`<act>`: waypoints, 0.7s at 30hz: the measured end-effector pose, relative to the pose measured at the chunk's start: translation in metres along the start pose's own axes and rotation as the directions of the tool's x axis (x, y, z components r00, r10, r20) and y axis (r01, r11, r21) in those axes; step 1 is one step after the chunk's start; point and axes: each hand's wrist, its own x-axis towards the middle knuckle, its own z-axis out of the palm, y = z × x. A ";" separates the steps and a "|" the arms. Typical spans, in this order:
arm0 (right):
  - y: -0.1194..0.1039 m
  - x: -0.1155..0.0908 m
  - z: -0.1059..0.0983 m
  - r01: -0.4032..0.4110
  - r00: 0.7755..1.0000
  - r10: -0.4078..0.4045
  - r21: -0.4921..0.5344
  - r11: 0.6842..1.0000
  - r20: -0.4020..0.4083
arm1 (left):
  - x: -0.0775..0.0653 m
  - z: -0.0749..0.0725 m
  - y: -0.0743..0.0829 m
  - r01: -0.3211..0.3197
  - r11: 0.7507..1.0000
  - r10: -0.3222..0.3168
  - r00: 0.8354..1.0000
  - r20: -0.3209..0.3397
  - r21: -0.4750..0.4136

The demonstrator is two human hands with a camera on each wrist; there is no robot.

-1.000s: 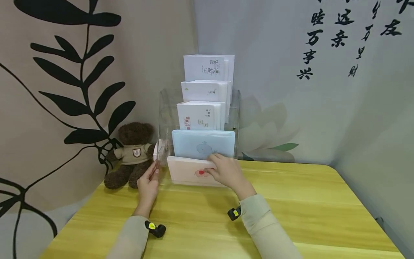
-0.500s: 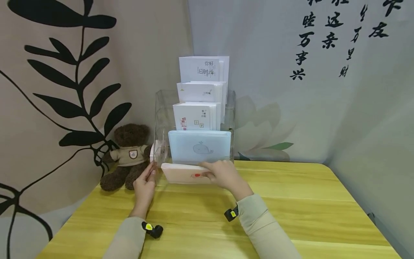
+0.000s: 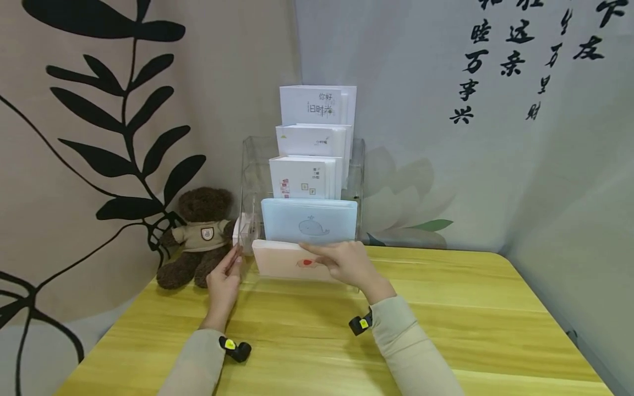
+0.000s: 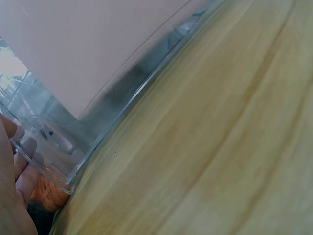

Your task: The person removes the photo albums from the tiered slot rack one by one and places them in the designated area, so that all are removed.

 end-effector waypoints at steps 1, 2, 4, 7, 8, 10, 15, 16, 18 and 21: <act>0.000 0.000 -0.003 0.010 1.000 -0.010 0.016 1.000 -0.024 | 0.000 0.001 0.000 -0.003 1.000 0.003 1.000 -0.004 -0.001; 0.000 0.000 -0.006 0.022 0.999 -0.021 0.023 1.000 -0.051 | 0.000 0.001 0.000 -0.006 1.000 0.006 1.000 -0.007 -0.005; -0.001 0.000 -0.012 0.053 0.993 -0.049 0.028 0.998 -0.104 | 0.000 0.001 0.000 -0.013 1.000 0.013 1.000 -0.015 -0.012; -0.004 0.000 -0.027 0.105 0.976 -0.096 0.034 0.994 -0.194 | 0.001 0.001 0.000 -0.023 0.999 0.022 1.000 -0.020 -0.045; -0.004 -0.001 -0.032 0.113 0.969 -0.101 0.039 0.993 -0.224 | 0.001 0.001 0.000 -0.023 0.998 0.022 1.000 -0.020 -0.050; -0.004 -0.005 -0.046 0.117 0.955 -0.091 0.080 0.990 -0.281 | 0.003 0.002 0.000 -0.028 0.998 0.027 0.999 -0.018 -0.060; 0.006 -0.025 -0.083 0.073 0.928 0.027 0.252 0.965 -0.371 | 0.004 0.001 0.003 -0.001 0.999 0.001 1.000 -0.011 -0.040; 0.009 -0.030 -0.088 0.060 0.921 0.052 0.275 0.960 -0.385 | 0.003 0.001 0.003 0.008 0.999 -0.008 1.000 -0.011 -0.031; 0.016 -0.042 -0.098 0.017 0.903 0.114 0.302 0.953 -0.414 | 0.002 0.000 0.002 0.028 1.000 -0.028 1.000 -0.007 -0.014; 0.026 -0.059 -0.107 -0.075 0.857 0.224 0.317 0.945 -0.464 | 0.002 -0.002 0.001 0.035 0.999 -0.035 0.999 0.001 -0.016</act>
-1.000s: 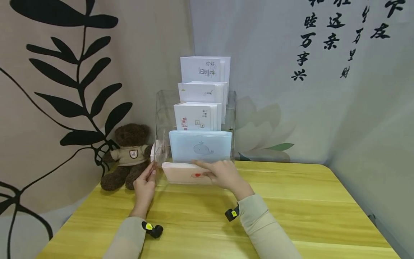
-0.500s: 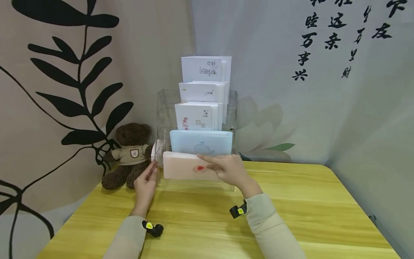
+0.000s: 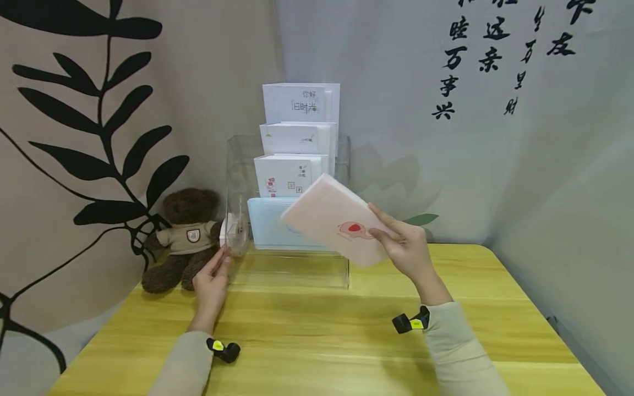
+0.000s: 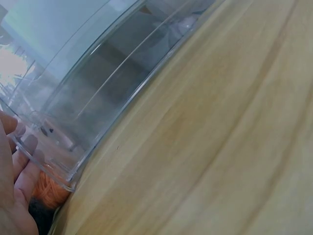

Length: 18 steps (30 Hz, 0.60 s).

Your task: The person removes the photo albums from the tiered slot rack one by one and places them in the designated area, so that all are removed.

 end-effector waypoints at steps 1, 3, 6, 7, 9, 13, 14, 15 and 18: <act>0.002 -0.003 -0.006 -0.035 0.999 0.034 -0.011 0.999 -0.027 | 0.000 0.001 0.000 -0.002 1.000 0.002 1.000 0.003 -0.005; 0.003 -0.007 -0.018 -0.102 0.993 0.100 -0.030 0.994 -0.068 | -0.001 0.002 -0.001 -0.005 1.000 0.005 1.000 0.008 -0.014; 0.002 -0.010 -0.028 -0.175 0.979 0.168 -0.053 0.983 -0.111 | 0.000 -0.002 -0.001 -0.003 1.000 0.004 1.000 0.013 -0.013; 0.001 -0.010 -0.031 -0.194 0.975 0.187 -0.056 0.979 -0.119 | 0.000 -0.002 -0.001 0.001 1.000 -0.001 1.000 0.018 -0.006; 0.007 -0.012 -0.036 -0.227 0.966 0.216 -0.072 0.971 -0.144 | 0.000 -0.003 -0.001 0.007 1.000 -0.007 1.000 0.030 -0.003; 0.021 -0.017 -0.046 -0.310 0.936 0.294 -0.059 0.949 -0.192 | 0.000 -0.002 -0.002 0.010 1.000 -0.010 0.999 0.036 0.013; 0.025 -0.018 -0.048 -0.334 0.926 0.317 -0.050 0.941 -0.205 | 0.000 -0.002 -0.003 0.013 1.000 -0.013 0.999 0.037 0.011; 0.028 -0.020 -0.050 -0.361 0.913 0.345 -0.038 0.932 -0.216 | -0.001 -0.002 -0.002 0.016 1.000 -0.017 0.999 0.037 0.014; 0.033 -0.024 -0.055 -0.435 0.871 0.420 -0.001 0.901 -0.255 | -0.001 0.000 -0.002 0.027 0.999 -0.027 0.999 0.041 0.020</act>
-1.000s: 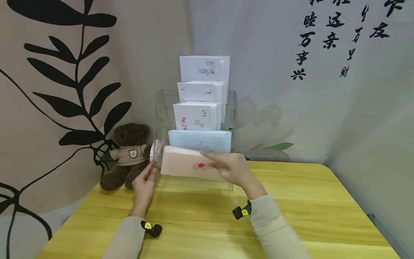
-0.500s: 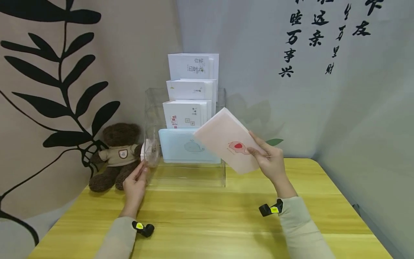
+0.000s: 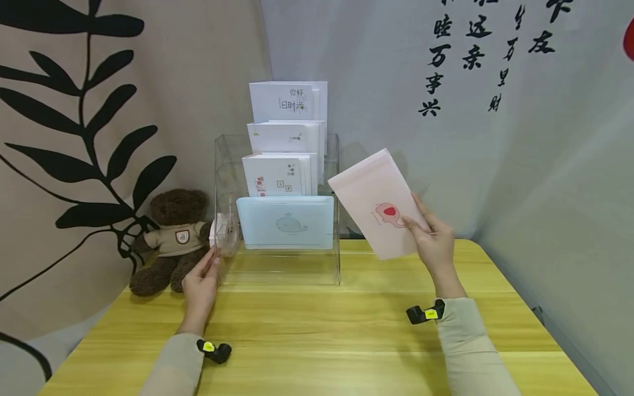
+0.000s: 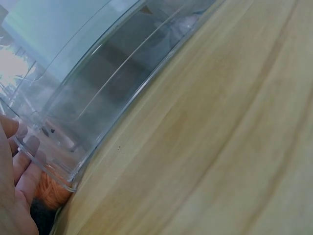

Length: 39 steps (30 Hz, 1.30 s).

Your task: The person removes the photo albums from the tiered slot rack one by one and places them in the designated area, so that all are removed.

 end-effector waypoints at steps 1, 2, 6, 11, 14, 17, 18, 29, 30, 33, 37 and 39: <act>0.002 0.000 -0.001 -0.033 0.999 0.034 0.012 0.999 -0.012 | 0.000 0.000 0.000 0.003 1.000 -0.003 1.000 0.003 0.002; 0.004 -0.001 -0.001 -0.069 0.997 0.070 0.027 0.997 -0.023 | 0.000 0.000 0.000 0.006 1.000 -0.006 1.000 0.004 0.004; 0.017 -0.006 -0.001 -0.223 0.973 0.227 0.070 0.972 -0.042 | 0.000 -0.001 0.001 0.004 1.000 -0.004 1.000 -0.005 0.003; 0.047 -0.018 0.007 -0.407 0.912 0.410 0.082 0.910 -0.018 | -0.001 -0.002 0.002 0.023 1.000 -0.023 1.000 -0.017 -0.002; 0.068 -0.031 0.016 -0.479 0.877 0.480 0.068 0.875 -0.004 | -0.001 -0.003 0.002 0.040 0.999 -0.040 0.999 0.000 0.005; 0.088 -0.047 0.025 -0.523 0.852 0.524 -0.016 0.852 0.021 | -0.002 -0.003 0.001 0.049 0.999 -0.049 0.999 0.010 0.009; 0.093 -0.052 0.028 -0.524 0.850 0.526 -0.063 0.849 0.029 | -0.002 -0.004 0.001 0.051 0.999 -0.051 0.999 0.012 0.008; 0.103 -0.070 0.031 -0.479 0.859 0.513 -0.343 0.808 0.009 | 0.003 -0.002 0.004 0.020 1.000 -0.020 1.000 0.015 -0.002; 0.103 -0.070 0.030 -0.472 0.859 0.512 -0.367 0.802 0.014 | 0.003 -0.002 0.004 0.021 1.000 -0.021 1.000 0.016 -0.003; 0.102 -0.070 0.029 -0.457 0.843 0.534 -0.442 0.772 0.062 | 0.004 -0.002 0.004 0.033 0.999 -0.033 0.999 0.020 -0.005; 0.100 -0.071 0.029 -0.400 0.825 0.544 -0.522 0.753 0.152 | 0.003 -0.002 0.003 0.052 0.999 -0.051 0.999 0.017 -0.007; 0.098 -0.073 0.029 -0.370 0.828 0.530 -0.533 0.761 0.182 | 0.001 -0.001 0.002 0.058 0.998 -0.058 0.998 0.019 -0.011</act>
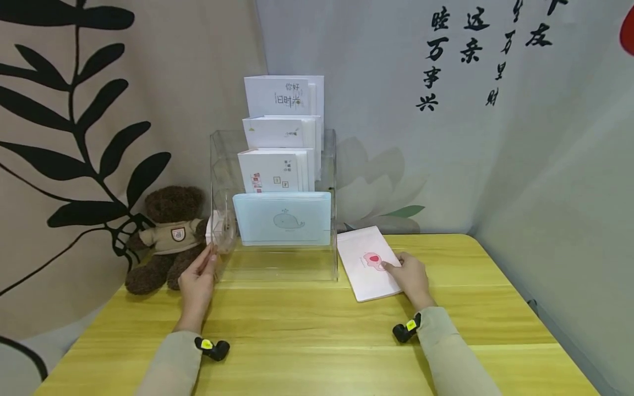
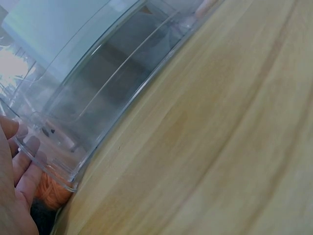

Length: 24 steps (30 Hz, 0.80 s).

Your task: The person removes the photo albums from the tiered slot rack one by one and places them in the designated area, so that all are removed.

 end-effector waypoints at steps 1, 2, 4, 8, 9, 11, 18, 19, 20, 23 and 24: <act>0.000 -0.001 0.000 0.009 1.000 -0.009 -0.009 1.000 0.006 | -0.001 0.000 -0.001 0.002 1.000 -0.002 1.000 0.002 -0.006; 0.000 -0.002 0.000 0.014 1.000 -0.014 -0.018 1.000 0.013 | -0.001 0.001 -0.001 0.002 1.000 -0.002 1.000 0.003 -0.012; 0.001 -0.004 0.000 0.023 1.000 -0.022 -0.029 0.999 0.020 | -0.001 0.001 -0.002 0.001 1.000 -0.001 1.000 0.000 -0.018; 0.002 -0.007 0.002 0.030 0.999 -0.028 -0.044 0.999 0.037 | -0.001 0.002 -0.003 -0.008 0.999 0.008 1.000 -0.013 -0.032; 0.002 -0.008 0.002 0.028 0.999 -0.026 -0.045 0.999 0.043 | -0.001 0.002 -0.003 -0.009 0.999 0.009 1.000 -0.014 -0.033; 0.002 -0.010 0.002 0.023 0.998 -0.020 -0.050 0.998 0.054 | -0.001 0.002 -0.003 -0.008 0.999 0.008 1.000 -0.013 -0.032; 0.001 -0.016 0.001 0.039 0.997 -0.033 -0.090 0.995 0.075 | -0.001 0.002 -0.002 -0.003 1.000 0.003 1.000 -0.013 -0.008; 0.002 -0.016 0.001 0.048 0.996 -0.041 -0.095 0.994 0.073 | -0.001 0.002 -0.002 -0.005 1.000 0.005 1.000 -0.014 -0.005; 0.002 -0.017 0.002 0.059 0.996 -0.052 -0.102 0.993 0.070 | -0.001 0.002 -0.001 -0.011 1.000 0.011 1.000 -0.017 -0.004; 0.003 -0.019 0.004 0.090 0.995 -0.084 -0.119 0.989 0.055 | 0.000 0.001 0.000 -0.034 0.999 0.034 0.999 -0.024 0.000; 0.003 -0.019 0.004 0.099 0.994 -0.094 -0.124 0.987 0.049 | 0.000 0.001 0.000 -0.039 0.999 0.039 0.999 -0.026 -0.002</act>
